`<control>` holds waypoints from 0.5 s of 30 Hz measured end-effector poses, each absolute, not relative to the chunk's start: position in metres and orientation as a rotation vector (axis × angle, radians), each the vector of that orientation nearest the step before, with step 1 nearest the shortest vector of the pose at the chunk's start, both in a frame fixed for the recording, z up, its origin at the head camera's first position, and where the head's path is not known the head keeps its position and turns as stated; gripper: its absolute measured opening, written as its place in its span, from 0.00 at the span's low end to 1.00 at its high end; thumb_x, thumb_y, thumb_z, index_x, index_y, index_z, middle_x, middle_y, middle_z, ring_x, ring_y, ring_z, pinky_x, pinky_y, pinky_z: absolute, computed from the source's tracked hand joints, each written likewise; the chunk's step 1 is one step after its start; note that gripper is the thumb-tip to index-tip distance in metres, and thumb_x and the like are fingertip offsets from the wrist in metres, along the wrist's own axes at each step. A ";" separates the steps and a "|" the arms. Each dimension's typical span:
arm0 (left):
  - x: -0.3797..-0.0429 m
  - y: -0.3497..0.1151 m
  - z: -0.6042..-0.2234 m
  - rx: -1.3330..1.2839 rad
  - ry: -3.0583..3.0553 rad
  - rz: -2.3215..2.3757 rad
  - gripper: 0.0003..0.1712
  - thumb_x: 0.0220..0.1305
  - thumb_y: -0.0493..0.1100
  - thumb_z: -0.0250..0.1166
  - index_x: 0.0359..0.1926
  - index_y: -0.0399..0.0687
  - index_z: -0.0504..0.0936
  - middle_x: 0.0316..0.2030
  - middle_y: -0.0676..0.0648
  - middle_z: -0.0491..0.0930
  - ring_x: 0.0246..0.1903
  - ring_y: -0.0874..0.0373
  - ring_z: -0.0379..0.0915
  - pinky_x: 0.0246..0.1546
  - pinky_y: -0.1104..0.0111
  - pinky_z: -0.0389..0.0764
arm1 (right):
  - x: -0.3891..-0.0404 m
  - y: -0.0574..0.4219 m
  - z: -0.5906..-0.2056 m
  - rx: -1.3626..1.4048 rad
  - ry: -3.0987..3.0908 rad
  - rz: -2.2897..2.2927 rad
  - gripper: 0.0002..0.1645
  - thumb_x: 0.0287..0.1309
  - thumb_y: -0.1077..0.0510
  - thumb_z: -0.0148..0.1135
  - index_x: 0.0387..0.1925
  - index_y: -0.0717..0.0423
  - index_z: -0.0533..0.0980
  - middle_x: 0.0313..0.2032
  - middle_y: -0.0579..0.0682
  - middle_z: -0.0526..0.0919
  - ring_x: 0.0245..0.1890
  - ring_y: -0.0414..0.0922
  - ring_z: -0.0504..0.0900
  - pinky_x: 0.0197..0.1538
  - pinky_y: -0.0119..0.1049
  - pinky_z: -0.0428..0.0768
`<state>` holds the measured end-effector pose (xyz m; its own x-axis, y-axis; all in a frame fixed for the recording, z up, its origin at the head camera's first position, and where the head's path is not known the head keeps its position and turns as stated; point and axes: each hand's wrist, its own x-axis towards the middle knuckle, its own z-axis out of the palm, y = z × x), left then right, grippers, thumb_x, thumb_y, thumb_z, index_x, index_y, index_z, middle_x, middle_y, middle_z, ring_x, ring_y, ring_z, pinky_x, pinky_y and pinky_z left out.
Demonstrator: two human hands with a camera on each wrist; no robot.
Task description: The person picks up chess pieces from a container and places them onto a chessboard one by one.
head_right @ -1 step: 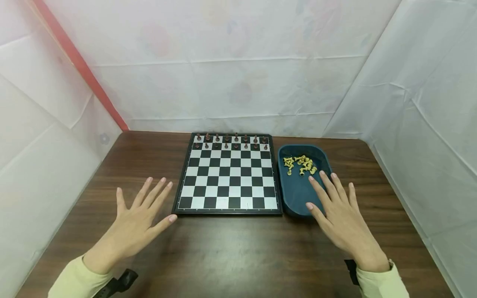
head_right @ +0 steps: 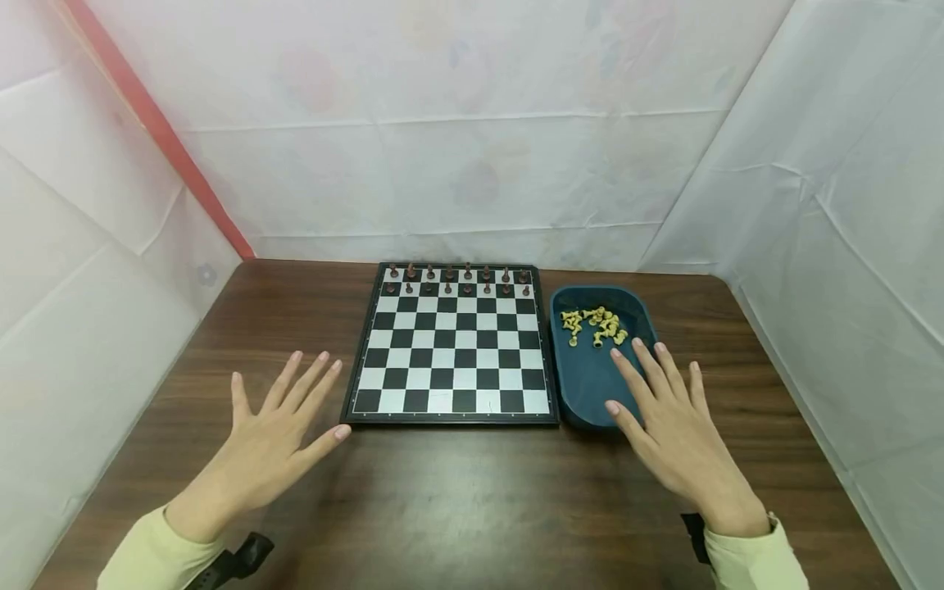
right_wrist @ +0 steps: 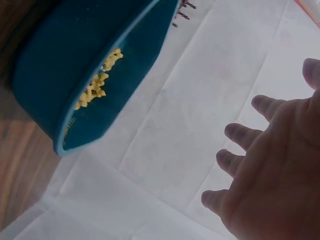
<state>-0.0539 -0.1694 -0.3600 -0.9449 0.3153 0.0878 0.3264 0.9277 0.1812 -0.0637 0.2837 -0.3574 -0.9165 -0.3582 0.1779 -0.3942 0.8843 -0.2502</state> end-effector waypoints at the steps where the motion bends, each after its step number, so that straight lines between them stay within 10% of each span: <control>1: -0.053 -0.169 -0.360 -0.504 -3.030 -0.299 0.44 0.67 0.69 0.46 0.76 0.53 0.48 0.74 0.48 0.46 0.73 0.48 0.30 0.57 0.37 0.14 | -0.064 0.283 -0.358 0.589 -2.930 0.434 0.37 0.73 0.48 0.44 0.76 0.46 0.45 0.75 0.53 0.39 0.73 0.51 0.31 0.66 0.59 0.23; 15: -0.045 -0.176 -0.360 -0.481 -3.049 -0.290 0.44 0.68 0.68 0.44 0.76 0.56 0.42 0.75 0.49 0.43 0.73 0.50 0.25 0.57 0.39 0.13 | -0.066 0.285 -0.358 0.601 -2.944 0.449 0.37 0.73 0.48 0.43 0.76 0.47 0.44 0.75 0.54 0.41 0.73 0.52 0.31 0.66 0.58 0.23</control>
